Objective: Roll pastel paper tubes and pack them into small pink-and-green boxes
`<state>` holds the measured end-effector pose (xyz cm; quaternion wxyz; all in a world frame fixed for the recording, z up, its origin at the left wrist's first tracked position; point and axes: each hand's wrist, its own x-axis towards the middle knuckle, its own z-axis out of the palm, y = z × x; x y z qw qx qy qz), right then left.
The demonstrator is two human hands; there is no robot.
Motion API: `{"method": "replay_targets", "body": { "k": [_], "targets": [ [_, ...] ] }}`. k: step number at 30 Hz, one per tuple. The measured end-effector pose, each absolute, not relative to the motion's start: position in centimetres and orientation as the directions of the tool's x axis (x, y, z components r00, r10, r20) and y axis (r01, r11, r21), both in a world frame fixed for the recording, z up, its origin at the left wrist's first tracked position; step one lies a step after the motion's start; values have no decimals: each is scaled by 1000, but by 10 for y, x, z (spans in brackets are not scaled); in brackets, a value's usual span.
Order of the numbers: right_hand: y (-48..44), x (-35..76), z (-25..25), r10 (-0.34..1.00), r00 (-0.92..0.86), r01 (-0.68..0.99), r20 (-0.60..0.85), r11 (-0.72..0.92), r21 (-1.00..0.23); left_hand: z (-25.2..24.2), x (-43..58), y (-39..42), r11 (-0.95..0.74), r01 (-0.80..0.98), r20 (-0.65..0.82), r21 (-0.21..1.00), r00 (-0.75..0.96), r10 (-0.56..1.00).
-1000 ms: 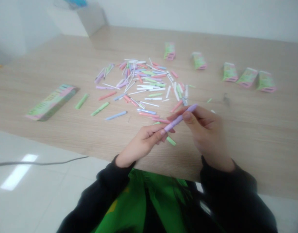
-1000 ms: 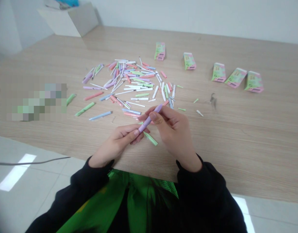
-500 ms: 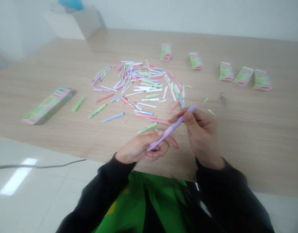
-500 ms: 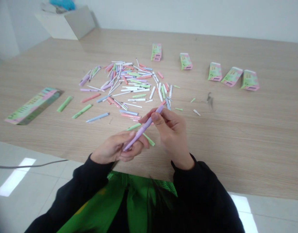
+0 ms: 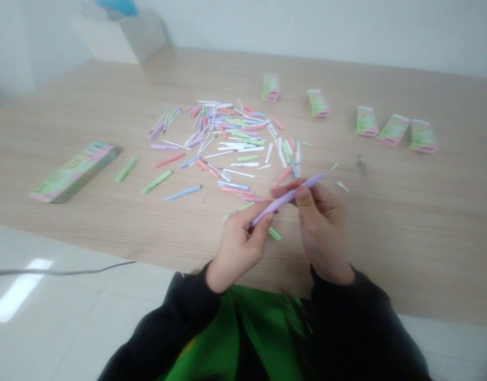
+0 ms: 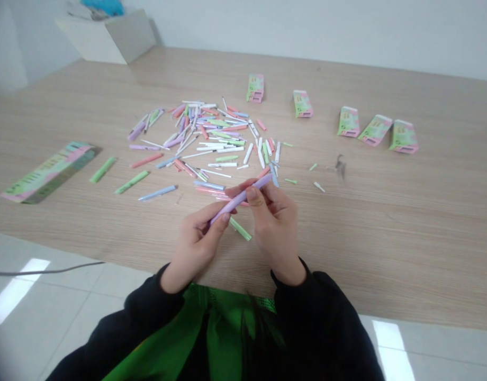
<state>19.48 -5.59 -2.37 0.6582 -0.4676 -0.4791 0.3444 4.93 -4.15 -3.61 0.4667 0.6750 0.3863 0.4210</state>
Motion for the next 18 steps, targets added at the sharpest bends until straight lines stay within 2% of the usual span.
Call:
{"method": "replay_targets", "body": {
  "k": [3, 6, 13, 16, 18],
  "targets": [
    [-53, 194, -25, 906, 302, 27, 297, 303, -953, -42, 49, -42, -356, 220, 276, 908, 324, 905],
    [-52, 195, -24, 918, 268, 32, 292, 295, -955, -44, 45, -41, -358, 257, 257, 898, 355, 899],
    [-52, 190, -21, 948, 165, 40, 273, 270, -962, -42, 43, -38, -318, 96, 259, 943, 385, 886],
    [-53, 186, -19, 959, 90, 121, 270, 259, -958, -39, 41, -36, -324, 61, 267, 944, 436, 859],
    [-56, 188, -13, 947, 107, 217, 303, 276, -936, -36, 29, -29, -380, 109, 292, 918, 463, 837]
  ]
}}
